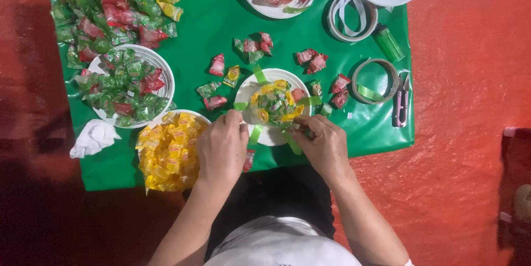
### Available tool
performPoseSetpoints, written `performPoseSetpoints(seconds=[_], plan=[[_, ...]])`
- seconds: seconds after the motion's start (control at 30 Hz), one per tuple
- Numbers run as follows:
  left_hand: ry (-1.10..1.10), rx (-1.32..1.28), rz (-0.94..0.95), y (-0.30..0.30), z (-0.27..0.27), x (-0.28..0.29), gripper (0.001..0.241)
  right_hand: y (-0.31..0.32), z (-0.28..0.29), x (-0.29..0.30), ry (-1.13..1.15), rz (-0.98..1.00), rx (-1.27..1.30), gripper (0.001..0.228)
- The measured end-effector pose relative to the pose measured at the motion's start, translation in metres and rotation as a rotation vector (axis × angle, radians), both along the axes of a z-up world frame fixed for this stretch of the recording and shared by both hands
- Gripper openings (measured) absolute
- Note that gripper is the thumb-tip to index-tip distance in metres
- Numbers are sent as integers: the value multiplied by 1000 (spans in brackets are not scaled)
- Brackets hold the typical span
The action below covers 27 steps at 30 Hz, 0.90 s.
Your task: Arranging wrapped candies from plates into a central bowl.
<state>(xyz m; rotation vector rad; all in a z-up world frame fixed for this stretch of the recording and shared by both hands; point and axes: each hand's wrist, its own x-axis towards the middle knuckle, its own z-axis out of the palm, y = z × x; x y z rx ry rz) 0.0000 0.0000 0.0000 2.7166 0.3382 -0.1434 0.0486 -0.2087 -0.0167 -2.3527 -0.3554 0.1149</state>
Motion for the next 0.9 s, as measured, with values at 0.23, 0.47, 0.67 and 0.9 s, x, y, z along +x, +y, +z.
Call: performPoseSetpoints(seconds=[0.23,0.47,0.67,0.9], plan=[[11,24,0,0,-3,0,13,3,-2,0,-37,10,34,13],[19,48,-20,-1,-5,0,12,5,5,0,-36,28,62,20],[5,36,-12,0,-2,1,12,4,2,-1,-41,25,53,24],[-9,28,3,0,-3,-2,13,-2,-9,-6,188,-98,90,18]])
